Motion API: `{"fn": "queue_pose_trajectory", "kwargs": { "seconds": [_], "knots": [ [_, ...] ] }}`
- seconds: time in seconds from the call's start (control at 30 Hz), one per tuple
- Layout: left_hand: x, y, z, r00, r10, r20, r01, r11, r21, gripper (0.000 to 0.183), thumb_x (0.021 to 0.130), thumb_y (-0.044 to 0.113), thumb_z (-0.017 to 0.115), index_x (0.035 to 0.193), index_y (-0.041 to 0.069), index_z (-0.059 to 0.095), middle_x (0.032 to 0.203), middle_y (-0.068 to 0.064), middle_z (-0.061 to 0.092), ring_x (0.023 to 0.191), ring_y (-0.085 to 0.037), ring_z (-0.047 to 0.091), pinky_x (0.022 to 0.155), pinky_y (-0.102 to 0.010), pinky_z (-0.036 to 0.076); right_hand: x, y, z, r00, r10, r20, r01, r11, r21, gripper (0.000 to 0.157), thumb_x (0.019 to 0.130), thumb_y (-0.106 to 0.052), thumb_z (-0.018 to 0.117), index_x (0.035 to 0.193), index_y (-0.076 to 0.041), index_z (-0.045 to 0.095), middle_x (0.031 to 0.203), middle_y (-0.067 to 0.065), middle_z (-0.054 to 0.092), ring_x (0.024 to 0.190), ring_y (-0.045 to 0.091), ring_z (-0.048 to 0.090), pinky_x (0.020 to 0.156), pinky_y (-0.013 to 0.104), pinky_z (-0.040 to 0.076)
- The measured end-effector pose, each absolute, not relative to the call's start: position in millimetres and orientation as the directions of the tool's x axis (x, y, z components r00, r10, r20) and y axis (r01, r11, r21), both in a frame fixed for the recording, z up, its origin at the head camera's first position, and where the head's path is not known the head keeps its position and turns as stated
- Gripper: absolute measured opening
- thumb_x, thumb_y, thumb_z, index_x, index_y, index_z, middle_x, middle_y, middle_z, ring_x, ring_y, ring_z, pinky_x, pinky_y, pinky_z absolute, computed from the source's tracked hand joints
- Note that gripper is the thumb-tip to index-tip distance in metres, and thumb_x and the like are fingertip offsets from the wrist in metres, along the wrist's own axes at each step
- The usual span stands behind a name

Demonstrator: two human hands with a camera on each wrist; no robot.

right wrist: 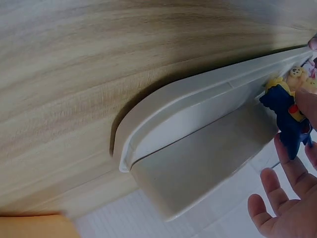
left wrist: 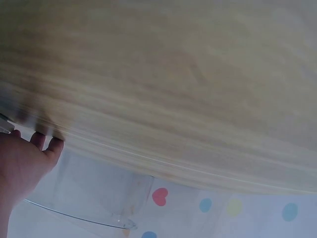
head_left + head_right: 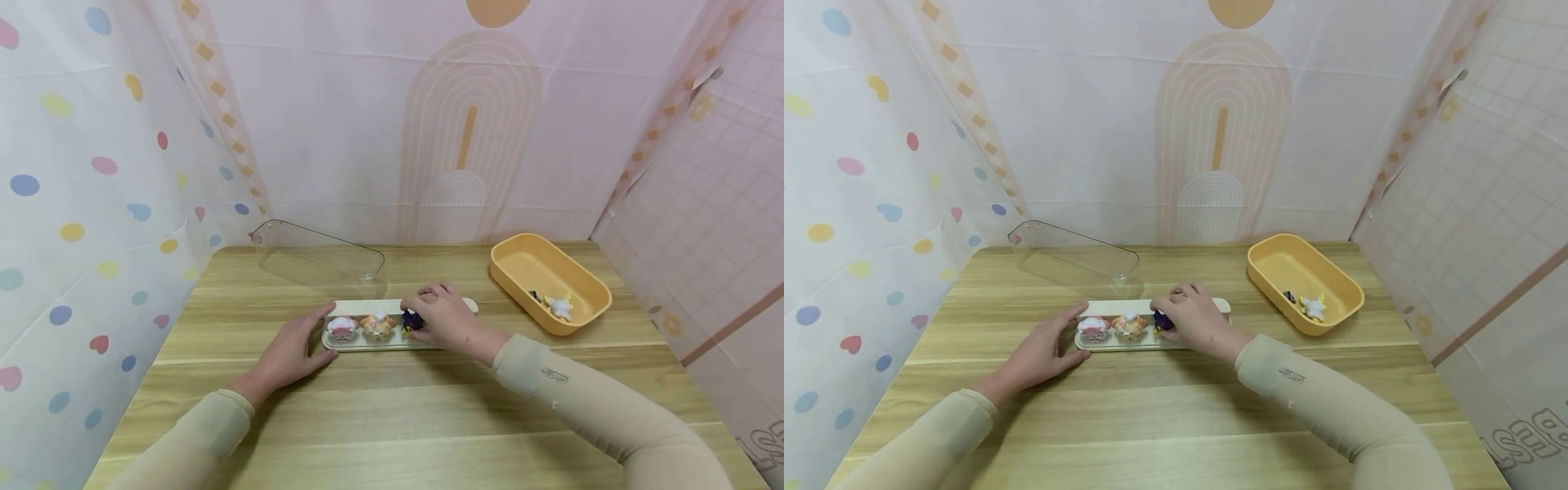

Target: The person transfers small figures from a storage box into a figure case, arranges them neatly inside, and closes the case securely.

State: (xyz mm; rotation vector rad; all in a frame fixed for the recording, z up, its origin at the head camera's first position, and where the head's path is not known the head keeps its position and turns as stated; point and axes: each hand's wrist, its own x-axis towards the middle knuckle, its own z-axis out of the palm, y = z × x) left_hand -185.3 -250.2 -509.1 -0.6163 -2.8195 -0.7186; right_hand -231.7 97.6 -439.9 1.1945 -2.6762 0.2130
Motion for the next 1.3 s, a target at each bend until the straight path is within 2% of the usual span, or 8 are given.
{"fn": "queue_pose_trajectory", "kwargs": {
  "seconds": [0.2,0.4,0.77,1.07,1.17,1.3],
  "knots": [
    [-187,-250,-509,-0.899,0.352,0.261,0.434,0.797,0.42,0.096,0.088,0.032,0.089,0.167,0.018,0.036,0.154,-0.021,0.06,0.133,-0.049,0.062,0.115,-0.068,0.046,-233,95,-443,-0.635,-0.714,0.296,-0.749,0.662,-0.011,0.051,0.088,-0.044,0.089,0.129,-0.022,0.066,0.121,0.003,0.08,0.128,0.03,0.064,0.116,0.053,0.047],
    [-187,-250,-509,-0.899,0.353,0.259,0.434,0.798,0.418,0.096,0.088,0.032,0.089,0.167,0.017,0.036,0.154,-0.022,0.06,0.134,-0.049,0.061,0.115,-0.069,0.046,-234,93,-446,-0.635,-0.714,0.293,-0.746,0.666,0.004,0.053,0.089,-0.048,0.086,0.131,-0.023,0.065,0.122,0.004,0.077,0.127,0.03,0.064,0.116,0.053,0.047],
    [-186,-249,-509,-0.9,0.352,0.256,0.431,0.799,0.42,0.096,0.088,0.032,0.089,0.167,0.018,0.036,0.153,-0.022,0.061,0.133,-0.049,0.062,0.115,-0.069,0.046,-234,93,-448,-0.658,-0.71,0.252,-0.738,0.675,-0.025,0.073,0.088,-0.048,0.088,0.146,-0.016,0.059,0.128,0.007,0.072,0.131,0.032,0.061,0.118,0.054,0.045],
    [-186,-248,-511,-0.895,0.356,0.268,0.441,0.796,0.414,0.095,0.088,0.032,0.089,0.166,0.017,0.037,0.151,-0.022,0.062,0.132,-0.048,0.063,0.114,-0.068,0.046,-227,107,-428,-0.75,-0.632,0.196,-0.661,0.734,-0.158,0.084,0.087,-0.053,0.086,0.153,-0.013,0.054,0.143,0.012,0.068,0.138,0.036,0.059,0.125,0.058,0.039],
    [-186,-248,-511,-0.895,0.355,0.27,0.441,0.796,0.415,0.095,0.088,0.032,0.089,0.166,0.017,0.037,0.15,-0.022,0.063,0.131,-0.048,0.063,0.114,-0.068,0.047,-229,128,-412,-0.777,-0.585,0.235,-0.627,0.755,-0.194,0.083,0.088,-0.051,0.085,0.154,-0.01,0.054,0.142,0.013,0.069,0.132,0.036,0.065,0.121,0.059,0.046],
    [-186,-250,-511,-0.9,0.348,0.263,0.432,0.801,0.415,0.095,0.088,0.033,0.088,0.166,0.018,0.037,0.152,-0.022,0.062,0.133,-0.049,0.062,0.114,-0.069,0.046,-241,173,-395,-0.814,-0.482,0.324,-0.566,0.782,-0.26,0.072,0.091,-0.039,0.086,0.148,-0.004,0.058,0.133,0.017,0.073,0.117,0.037,0.072,0.104,0.056,0.059]
  ]
}}
